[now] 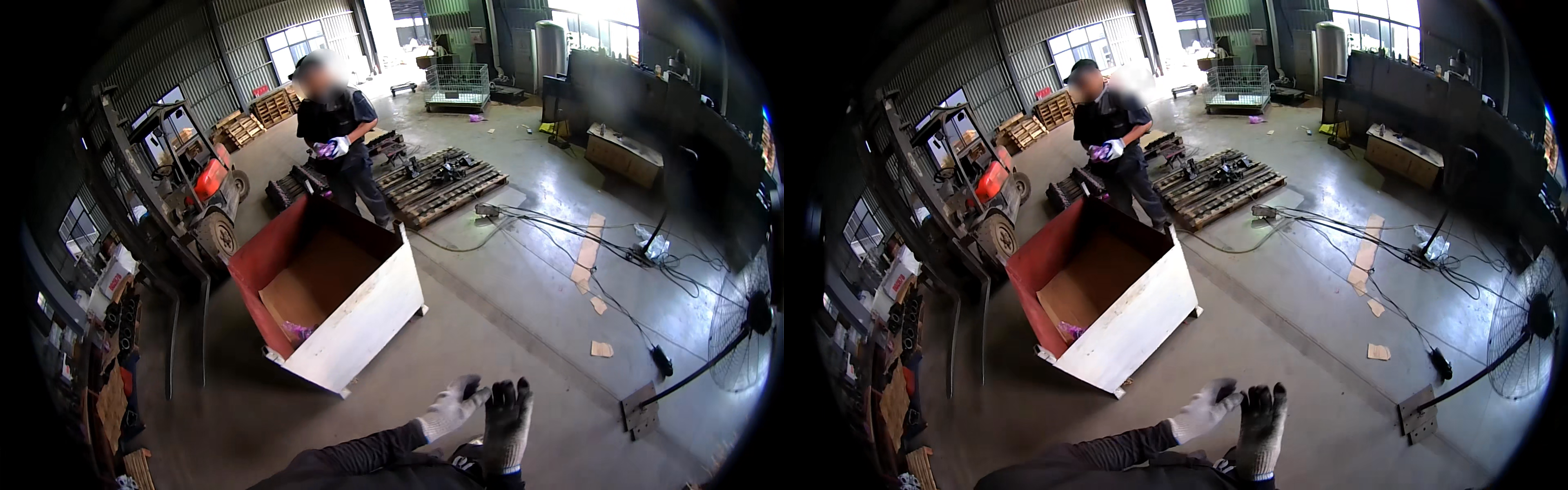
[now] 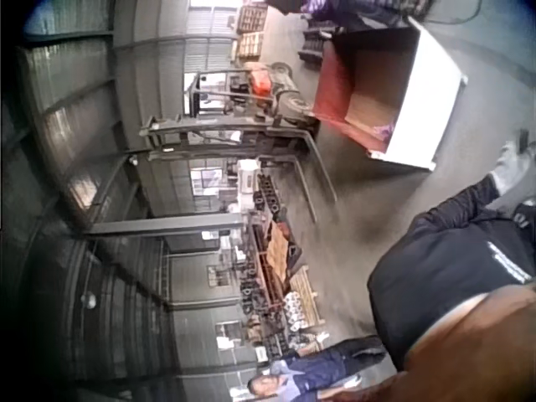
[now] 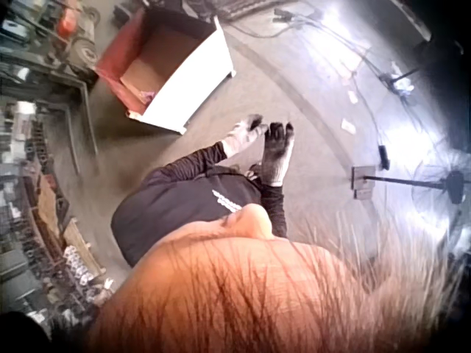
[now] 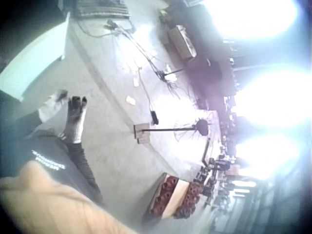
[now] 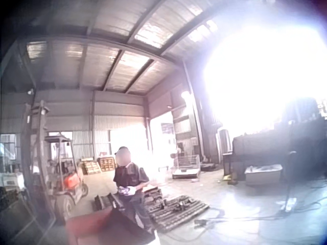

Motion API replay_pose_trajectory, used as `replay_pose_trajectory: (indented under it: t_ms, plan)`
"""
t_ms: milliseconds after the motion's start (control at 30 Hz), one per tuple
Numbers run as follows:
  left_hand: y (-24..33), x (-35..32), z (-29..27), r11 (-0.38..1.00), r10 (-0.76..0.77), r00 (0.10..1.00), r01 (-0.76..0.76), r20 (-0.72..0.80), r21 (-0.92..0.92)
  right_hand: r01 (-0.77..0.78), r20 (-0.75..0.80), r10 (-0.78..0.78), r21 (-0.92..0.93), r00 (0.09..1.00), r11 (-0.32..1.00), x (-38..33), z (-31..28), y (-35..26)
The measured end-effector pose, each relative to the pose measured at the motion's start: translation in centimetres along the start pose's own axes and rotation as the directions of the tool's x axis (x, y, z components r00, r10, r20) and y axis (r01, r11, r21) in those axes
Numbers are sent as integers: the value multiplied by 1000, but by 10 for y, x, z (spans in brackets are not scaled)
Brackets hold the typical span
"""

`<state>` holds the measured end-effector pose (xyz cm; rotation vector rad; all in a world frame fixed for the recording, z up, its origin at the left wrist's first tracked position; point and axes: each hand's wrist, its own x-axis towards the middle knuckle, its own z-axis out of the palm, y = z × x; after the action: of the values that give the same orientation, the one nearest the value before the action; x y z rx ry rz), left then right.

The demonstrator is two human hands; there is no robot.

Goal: The person walks through a warehouse and selects metal components from a pallet. They apply a grey substance to a metal plate using a small tool and then use a handheld power tool to grind or polish the surface of the metal parts.

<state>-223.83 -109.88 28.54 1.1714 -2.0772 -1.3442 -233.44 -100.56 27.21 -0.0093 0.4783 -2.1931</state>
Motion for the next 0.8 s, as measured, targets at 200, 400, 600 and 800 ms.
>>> replay_pose_trajectory:
  t_ms: [200, 400, 600, 800]
  plan:
    - [3, 64, 30, 989, -32, 843, 104, 537, -104, -224, 85, 209, 247, 974, 943, 131, 58, -45]
    - [24, 171, 52, 869, -146, 833, 366, 534, -332, -247, -16, 272, 366, 962, 897, 254, 54, -44]
    - [35, 303, 50, 775, -144, 770, 478, 622, -413, -206, -98, 223, 161, 970, 965, 390, 33, -42]
    - [62, 433, 53, 905, -123, 826, 320, 550, -279, -118, -62, 126, 117, 990, 986, 506, 70, -58]
